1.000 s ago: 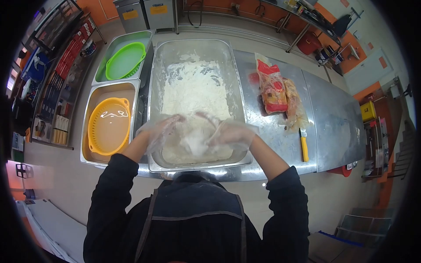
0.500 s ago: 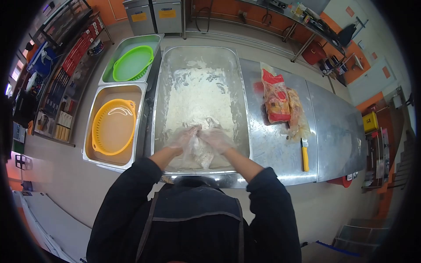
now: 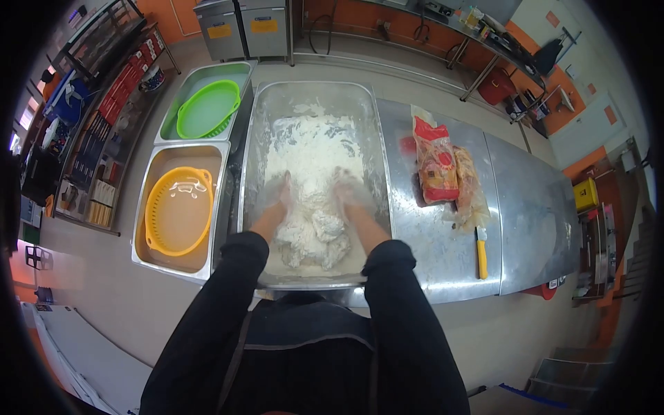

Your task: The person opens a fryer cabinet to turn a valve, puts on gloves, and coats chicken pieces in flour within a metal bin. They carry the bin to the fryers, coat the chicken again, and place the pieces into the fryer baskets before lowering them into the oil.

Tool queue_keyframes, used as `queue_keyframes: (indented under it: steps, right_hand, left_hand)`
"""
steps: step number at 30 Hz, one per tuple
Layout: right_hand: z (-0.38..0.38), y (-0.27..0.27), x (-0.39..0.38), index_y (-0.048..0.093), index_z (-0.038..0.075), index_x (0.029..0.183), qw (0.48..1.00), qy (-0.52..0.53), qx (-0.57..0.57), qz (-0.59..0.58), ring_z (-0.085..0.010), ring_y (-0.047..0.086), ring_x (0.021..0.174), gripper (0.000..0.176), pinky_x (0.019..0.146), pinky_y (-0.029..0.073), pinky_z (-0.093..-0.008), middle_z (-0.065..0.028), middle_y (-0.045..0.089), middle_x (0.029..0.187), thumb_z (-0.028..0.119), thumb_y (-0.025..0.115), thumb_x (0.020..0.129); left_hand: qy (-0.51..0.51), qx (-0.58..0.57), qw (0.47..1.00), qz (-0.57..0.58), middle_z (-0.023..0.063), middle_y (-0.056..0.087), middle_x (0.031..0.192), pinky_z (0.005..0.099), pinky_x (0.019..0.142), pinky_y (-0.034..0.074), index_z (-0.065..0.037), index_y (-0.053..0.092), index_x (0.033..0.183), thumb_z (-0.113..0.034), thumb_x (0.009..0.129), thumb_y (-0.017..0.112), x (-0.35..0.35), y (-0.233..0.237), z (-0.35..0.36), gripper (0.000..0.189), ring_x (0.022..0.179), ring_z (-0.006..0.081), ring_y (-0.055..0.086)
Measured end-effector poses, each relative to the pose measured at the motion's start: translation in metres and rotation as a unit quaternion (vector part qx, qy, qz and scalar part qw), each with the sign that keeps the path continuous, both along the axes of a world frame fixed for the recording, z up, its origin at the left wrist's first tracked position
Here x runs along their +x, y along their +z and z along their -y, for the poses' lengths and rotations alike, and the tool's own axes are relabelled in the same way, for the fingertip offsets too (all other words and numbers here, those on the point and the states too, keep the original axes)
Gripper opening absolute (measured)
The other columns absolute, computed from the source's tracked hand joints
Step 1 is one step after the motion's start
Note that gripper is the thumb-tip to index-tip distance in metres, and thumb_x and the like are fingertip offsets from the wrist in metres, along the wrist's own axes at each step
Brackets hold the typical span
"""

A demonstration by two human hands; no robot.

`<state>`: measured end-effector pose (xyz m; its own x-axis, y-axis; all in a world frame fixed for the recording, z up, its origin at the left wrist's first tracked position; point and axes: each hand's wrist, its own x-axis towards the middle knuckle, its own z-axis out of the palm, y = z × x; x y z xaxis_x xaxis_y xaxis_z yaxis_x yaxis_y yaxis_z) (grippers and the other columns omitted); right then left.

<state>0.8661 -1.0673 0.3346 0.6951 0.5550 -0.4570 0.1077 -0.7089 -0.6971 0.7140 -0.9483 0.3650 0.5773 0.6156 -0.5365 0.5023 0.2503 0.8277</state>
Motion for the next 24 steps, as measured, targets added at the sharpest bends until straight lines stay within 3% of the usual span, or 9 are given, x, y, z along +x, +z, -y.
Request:
queue_keyframes:
  steps: [4,8,10,13,14,16,19,22,24]
  right_hand:
    - [-0.018,-0.011,-0.025,0.036,0.0,0.126,0.949,-0.109,0.14,-0.262,-0.0214,0.05,0.104,0.057,0.086,0.043,-0.0338,-0.0103,0.041,0.127,0.04,0.043,0.085]
    - [-0.006,-0.06,-0.001,0.031,0.001,0.129,0.914,0.006,0.226,-0.338,-0.0231,0.042,0.113,0.071,0.087,0.041,-0.038,-0.0107,0.036,0.131,0.05,0.046,0.081]
    - [0.018,-0.01,-0.025,0.03,0.002,0.13,0.938,0.028,0.188,-0.289,-0.0229,0.042,0.114,0.073,0.086,0.042,-0.0379,-0.0105,0.036,0.132,0.053,0.045,0.08]
    - [0.051,0.054,-0.057,0.029,0.003,0.131,0.966,0.065,0.127,-0.215,-0.0225,0.041,0.115,0.077,0.084,0.043,-0.0377,-0.0103,0.035,0.133,0.058,0.043,0.079]
    - [0.062,0.032,-0.052,0.029,0.004,0.131,0.981,0.068,0.075,-0.167,-0.0227,0.037,0.119,0.076,0.087,0.04,-0.038,-0.011,0.033,0.134,0.058,0.042,0.08]
    - [0.075,0.0,-0.039,0.029,0.006,0.132,0.988,0.131,-0.044,-0.061,-0.0226,0.028,0.125,0.075,0.093,0.036,-0.0383,-0.0125,0.029,0.136,0.059,0.039,0.08]
    - [0.064,0.064,-0.056,0.029,0.007,0.131,0.935,0.279,-0.218,0.034,-0.0234,0.019,0.128,0.071,0.097,0.031,-0.0393,-0.0156,0.028,0.136,0.058,0.037,0.082]
    - [0.061,0.04,-0.079,0.04,0.005,0.123,0.983,0.087,-0.149,-0.061,-0.032,0.036,0.117,0.06,0.095,0.032,-0.0439,-0.0198,0.041,0.124,0.051,0.034,0.085]
    - [0.068,0.024,-0.09,0.044,0.005,0.12,0.978,0.198,-0.04,0.052,-0.0346,0.045,0.109,0.054,0.091,0.035,-0.044,-0.0208,0.048,0.117,0.046,0.034,0.087]
  left_hand:
    - [0.09,-0.299,0.929,0.198,0.0119,0.053,0.113,0.0331,0.087,0.041,-0.003,0.05,0.115,-0.051,0.086,0.033,0.015,-0.084,-0.017,0.059,0.097,0.026,0.053]
    - [0.128,-0.32,0.911,0.227,0.007,0.055,0.101,0.0335,0.08,0.042,-0.009,0.052,0.102,-0.045,0.089,0.031,0.01,-0.08,-0.009,0.043,0.092,0.0189,0.052]
    - [0.122,-0.31,0.931,0.152,0.005,0.057,0.093,0.0345,0.078,0.043,-0.01,0.053,0.097,-0.041,0.089,0.031,0.003,-0.106,-0.013,0.038,0.085,0.0189,0.054]
    - [-0.012,-0.086,0.991,0.101,0.0077,0.058,0.096,0.0362,0.081,0.042,-0.009,0.054,0.099,-0.039,0.089,0.03,-0.025,-0.07,0.015,0.04,0.09,0.0214,0.055]
    - [-0.149,0.104,0.983,0.011,0.0087,0.058,0.096,0.0363,0.082,0.041,-0.008,0.054,0.098,-0.039,0.088,0.031,-0.037,-0.048,0.017,0.04,0.09,0.0218,0.055]
    - [-0.386,0.457,0.786,-0.158,0.0108,0.058,0.097,0.0366,0.082,0.041,-0.006,0.056,0.095,-0.039,0.088,0.031,-0.057,-0.002,0.016,0.042,0.092,0.0226,0.054]
    - [-0.52,0.445,0.688,-0.242,0.0185,0.055,0.106,0.0395,0.086,0.038,-0.004,0.056,0.103,-0.048,0.087,0.03,-0.051,0.023,0.02,0.054,0.101,0.0299,0.051]
    - [-0.256,0.16,0.931,-0.204,0.0228,0.05,0.115,0.0437,0.09,0.035,-0.002,0.052,0.113,-0.058,0.084,0.03,-0.049,0.029,0.042,0.067,0.108,0.0344,0.046]
    - [-0.203,0.087,0.958,-0.185,0.0241,0.049,0.115,0.0444,0.09,0.034,-0.001,0.048,0.118,-0.063,0.081,0.031,-0.047,0.018,0.055,0.074,0.109,0.035,0.045]
